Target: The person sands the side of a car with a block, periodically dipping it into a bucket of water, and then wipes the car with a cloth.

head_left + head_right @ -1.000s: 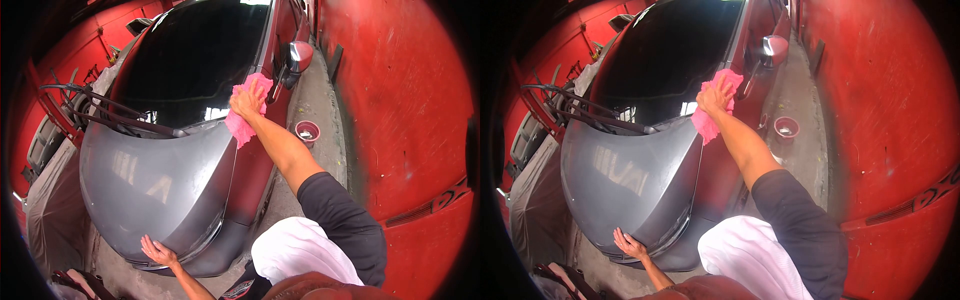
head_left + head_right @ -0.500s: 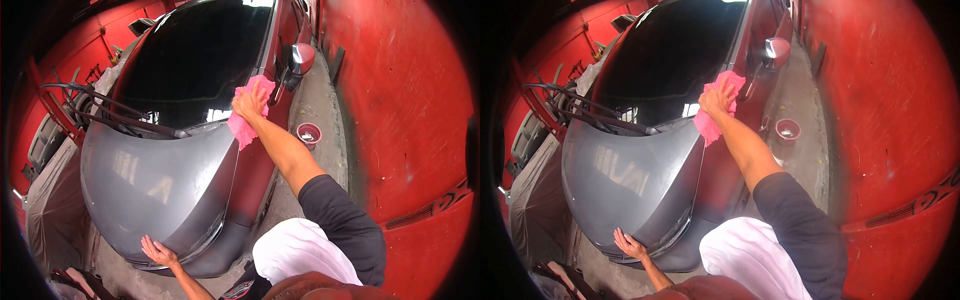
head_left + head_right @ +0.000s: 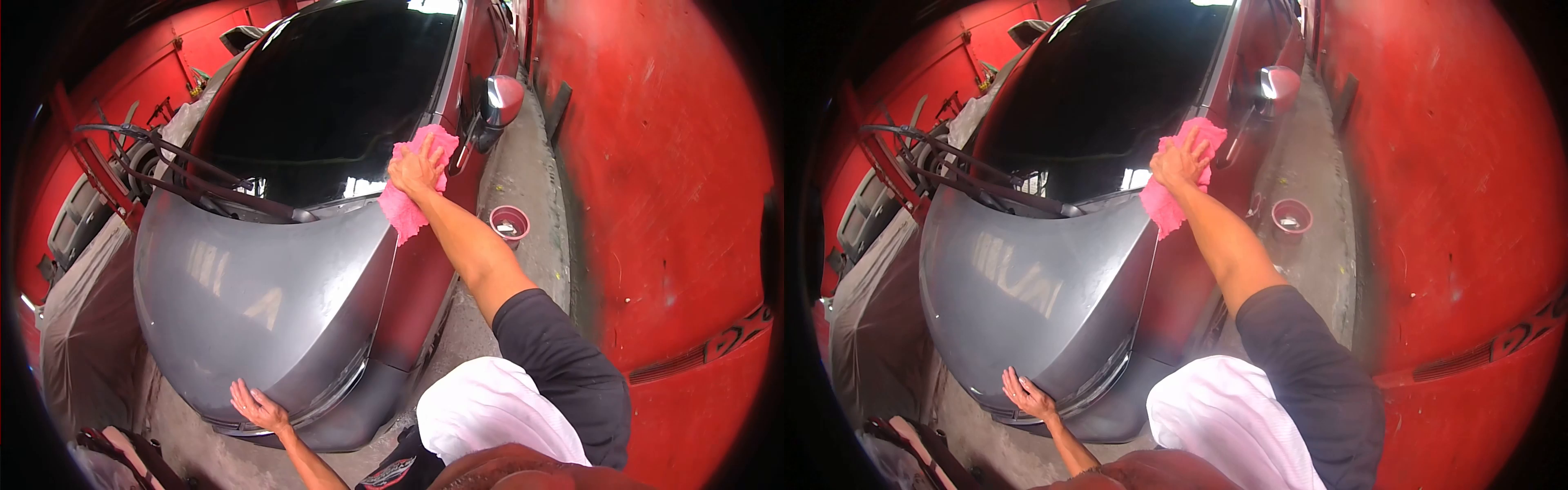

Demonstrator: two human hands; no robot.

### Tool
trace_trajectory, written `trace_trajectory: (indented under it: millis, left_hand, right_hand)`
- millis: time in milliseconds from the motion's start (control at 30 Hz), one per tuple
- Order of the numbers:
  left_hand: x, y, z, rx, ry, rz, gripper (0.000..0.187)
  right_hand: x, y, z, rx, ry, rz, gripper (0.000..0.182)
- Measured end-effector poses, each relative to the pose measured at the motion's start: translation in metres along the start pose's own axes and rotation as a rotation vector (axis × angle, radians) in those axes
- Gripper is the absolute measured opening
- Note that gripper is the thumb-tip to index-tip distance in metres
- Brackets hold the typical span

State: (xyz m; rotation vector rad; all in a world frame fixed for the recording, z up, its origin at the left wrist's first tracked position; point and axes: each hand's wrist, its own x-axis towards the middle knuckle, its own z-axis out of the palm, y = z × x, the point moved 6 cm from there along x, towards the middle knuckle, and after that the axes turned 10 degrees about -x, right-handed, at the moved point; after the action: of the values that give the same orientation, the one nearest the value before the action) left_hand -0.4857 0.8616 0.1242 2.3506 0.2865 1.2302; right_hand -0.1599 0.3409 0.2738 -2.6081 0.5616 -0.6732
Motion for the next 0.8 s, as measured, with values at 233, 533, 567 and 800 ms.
trace_trajectory:
  millis: [233,533,567,800]
  left_hand:
    - [-0.002,-0.0045,0.001,-0.032,0.028,0.021,0.041]
    - [-0.0009,-0.0008,0.0009,-0.047,0.033,0.024,0.04]
    - [-0.0008,-0.0011,0.0013,-0.052,0.037,0.031,0.04]
    - [-0.0013,-0.0017,0.0005,-0.045,0.038,0.032,0.039]
  right_hand:
    - [0.0004,-0.0013,-0.0006,-0.004,0.014,-0.011,0.046]
    - [0.001,-0.0009,0.0018,-0.029,0.036,-0.018,0.046]
    - [0.001,-0.0004,0.0019,-0.029,0.033,-0.018,0.046]
    - [-0.0003,-0.0002,0.0011,-0.025,0.042,-0.041,0.045]
